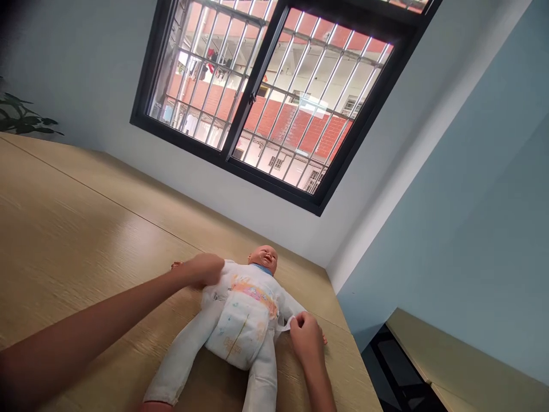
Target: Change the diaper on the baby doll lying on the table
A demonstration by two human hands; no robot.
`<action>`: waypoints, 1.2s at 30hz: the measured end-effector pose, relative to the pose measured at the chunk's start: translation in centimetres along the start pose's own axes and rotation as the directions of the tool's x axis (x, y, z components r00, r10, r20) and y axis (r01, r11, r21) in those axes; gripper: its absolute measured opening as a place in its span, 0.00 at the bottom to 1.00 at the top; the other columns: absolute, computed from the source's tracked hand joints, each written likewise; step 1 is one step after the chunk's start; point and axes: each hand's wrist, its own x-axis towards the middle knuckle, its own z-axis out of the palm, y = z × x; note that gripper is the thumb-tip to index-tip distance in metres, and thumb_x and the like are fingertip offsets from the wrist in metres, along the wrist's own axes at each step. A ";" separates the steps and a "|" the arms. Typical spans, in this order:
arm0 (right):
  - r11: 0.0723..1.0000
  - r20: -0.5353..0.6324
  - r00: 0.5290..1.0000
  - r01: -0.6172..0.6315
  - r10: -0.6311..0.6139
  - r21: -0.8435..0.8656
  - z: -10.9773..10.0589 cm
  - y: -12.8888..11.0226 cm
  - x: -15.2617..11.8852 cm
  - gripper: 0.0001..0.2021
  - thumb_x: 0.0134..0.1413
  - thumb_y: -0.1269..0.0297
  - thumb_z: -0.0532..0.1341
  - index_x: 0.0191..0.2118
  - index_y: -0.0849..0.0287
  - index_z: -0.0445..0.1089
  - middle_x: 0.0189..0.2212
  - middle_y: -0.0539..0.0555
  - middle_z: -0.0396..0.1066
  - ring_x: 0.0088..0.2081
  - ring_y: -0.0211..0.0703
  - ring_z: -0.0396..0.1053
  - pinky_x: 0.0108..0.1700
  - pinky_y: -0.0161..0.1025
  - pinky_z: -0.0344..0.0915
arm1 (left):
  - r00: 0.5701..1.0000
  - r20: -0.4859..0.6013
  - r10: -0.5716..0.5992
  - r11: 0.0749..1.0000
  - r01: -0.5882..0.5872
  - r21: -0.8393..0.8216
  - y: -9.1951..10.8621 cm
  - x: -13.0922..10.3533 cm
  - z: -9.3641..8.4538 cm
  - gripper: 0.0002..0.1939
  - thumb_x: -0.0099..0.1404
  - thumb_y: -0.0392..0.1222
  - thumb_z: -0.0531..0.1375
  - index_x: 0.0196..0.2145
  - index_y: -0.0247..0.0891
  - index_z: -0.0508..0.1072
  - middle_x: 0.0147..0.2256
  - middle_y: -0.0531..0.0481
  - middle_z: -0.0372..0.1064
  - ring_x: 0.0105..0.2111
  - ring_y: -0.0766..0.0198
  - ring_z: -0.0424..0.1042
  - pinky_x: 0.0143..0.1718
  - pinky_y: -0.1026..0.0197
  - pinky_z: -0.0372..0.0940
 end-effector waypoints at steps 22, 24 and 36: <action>0.702 0.482 0.868 -0.271 -0.118 0.658 0.5 -6.6 -1.4 0.34 0.44 0.47 0.70 0.55 0.59 0.66 0.42 0.59 0.75 0.42 0.51 0.73 0.44 0.43 0.70 | 0.918 0.197 0.345 0.818 -0.191 -0.543 1.7 -1.8 -1.4 0.18 0.54 0.54 0.64 0.27 0.36 0.66 0.22 0.56 0.58 0.21 0.70 0.55 0.21 0.66 0.47; 0.678 0.570 0.793 -0.301 -0.212 0.671 -0.5 -7.6 -1.8 0.27 0.46 0.53 0.71 0.52 0.58 0.70 0.44 0.57 0.74 0.44 0.51 0.72 0.47 0.43 0.68 | 0.877 0.267 0.399 0.741 -0.137 -0.658 2.0 -2.4 -1.9 0.20 0.54 0.56 0.65 0.28 0.36 0.68 0.21 0.56 0.59 0.21 0.70 0.55 0.20 0.66 0.48; 0.839 0.767 0.475 -0.101 -0.432 0.535 -3.3 -11.3 -5.7 0.07 0.46 0.63 0.71 0.29 0.62 0.78 0.25 0.50 0.66 0.26 0.35 0.57 0.28 0.32 0.51 | 0.880 0.235 0.413 0.901 -0.356 -0.248 5.0 -4.4 -1.7 0.24 0.55 0.61 0.63 0.39 0.38 0.74 0.34 0.46 0.71 0.30 0.59 0.68 0.29 0.61 0.60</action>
